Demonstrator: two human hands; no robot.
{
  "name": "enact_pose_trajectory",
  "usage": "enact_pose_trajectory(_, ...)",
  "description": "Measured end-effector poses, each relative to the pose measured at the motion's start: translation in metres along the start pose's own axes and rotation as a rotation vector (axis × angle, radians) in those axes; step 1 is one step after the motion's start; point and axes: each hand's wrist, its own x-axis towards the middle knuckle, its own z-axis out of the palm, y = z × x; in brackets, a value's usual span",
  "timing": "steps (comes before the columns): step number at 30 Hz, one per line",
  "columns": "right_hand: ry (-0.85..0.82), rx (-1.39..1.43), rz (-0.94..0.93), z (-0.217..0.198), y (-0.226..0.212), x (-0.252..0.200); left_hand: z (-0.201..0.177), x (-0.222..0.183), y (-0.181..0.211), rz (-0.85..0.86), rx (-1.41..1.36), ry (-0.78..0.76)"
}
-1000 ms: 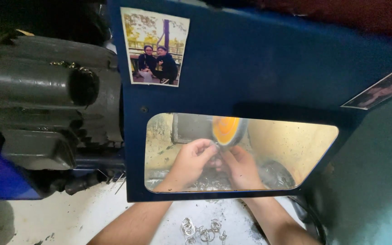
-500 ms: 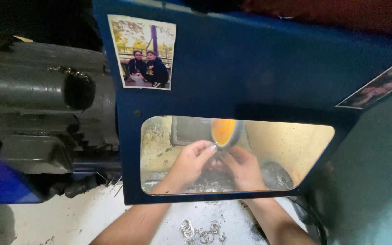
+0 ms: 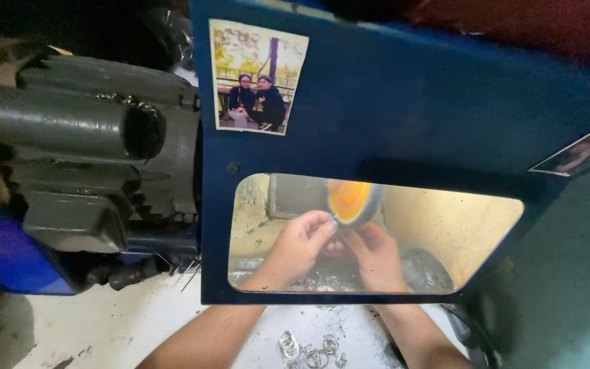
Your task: Polishing small metal rings by holding them against a rotating buffing wheel inside a protective workstation.
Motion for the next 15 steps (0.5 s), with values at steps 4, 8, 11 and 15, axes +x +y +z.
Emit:
enact_pose_trajectory(4,-0.020,-0.021,0.011,-0.002,0.009,0.005,0.000,-0.005,0.004,0.022,0.077,0.013)
enact_pose_trajectory(8,-0.055,0.282,0.088,0.005,0.011,0.004,0.000,-0.003,-0.006,0.041,0.057,0.050)
enact_pose_trajectory(11,-0.047,0.283,0.104,0.004,0.010,0.005,0.001,0.001,-0.008,0.063,0.028,0.059)
enact_pose_trajectory(15,-0.045,0.290,0.051,0.010,0.012,0.006,-0.004,-0.002,-0.004,0.047,-0.013,0.060)
